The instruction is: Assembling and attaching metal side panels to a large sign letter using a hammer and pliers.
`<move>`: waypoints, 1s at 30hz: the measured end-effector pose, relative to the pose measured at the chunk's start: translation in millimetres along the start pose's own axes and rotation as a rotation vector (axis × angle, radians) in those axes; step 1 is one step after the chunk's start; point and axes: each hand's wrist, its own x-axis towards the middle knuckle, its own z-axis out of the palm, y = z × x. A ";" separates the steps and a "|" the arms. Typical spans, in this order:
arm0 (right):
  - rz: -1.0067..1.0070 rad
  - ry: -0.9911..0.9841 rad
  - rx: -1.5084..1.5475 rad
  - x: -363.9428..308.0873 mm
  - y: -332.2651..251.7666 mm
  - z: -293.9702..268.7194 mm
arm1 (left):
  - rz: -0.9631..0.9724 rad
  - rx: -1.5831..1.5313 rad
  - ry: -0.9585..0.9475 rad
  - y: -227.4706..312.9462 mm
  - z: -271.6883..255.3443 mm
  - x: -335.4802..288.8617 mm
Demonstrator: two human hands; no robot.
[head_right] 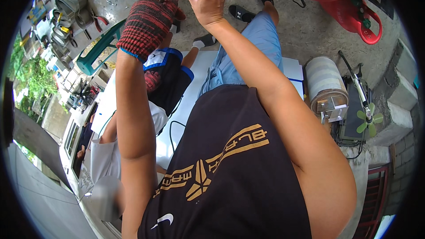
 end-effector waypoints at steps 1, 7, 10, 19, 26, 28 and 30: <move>-0.002 0.006 0.006 -0.6 2.5 0.4 | 0.003 0.001 -0.003 9.1 -3.2 2.4; -0.105 0.111 0.139 -2.5 8.7 4.9 | -0.229 -0.105 -0.015 27.9 -3.1 1.9; -0.091 0.072 0.155 -4.5 10.1 2.1 | -0.128 -0.061 0.053 22.9 -1.0 0.7; -0.247 0.113 0.403 4.4 25.1 5.4 | -0.122 0.109 -0.115 10.4 -0.8 5.6; -0.365 -0.081 0.202 12.9 29.2 -6.1 | -0.166 0.155 -0.250 12.8 -5.0 7.9; -0.339 -0.212 0.044 17.3 26.4 -14.8 | -0.178 0.124 -0.226 12.7 -5.1 6.7; -0.386 -0.272 0.011 21.9 30.5 -16.8 | -0.177 0.095 -0.204 14.7 -4.8 8.0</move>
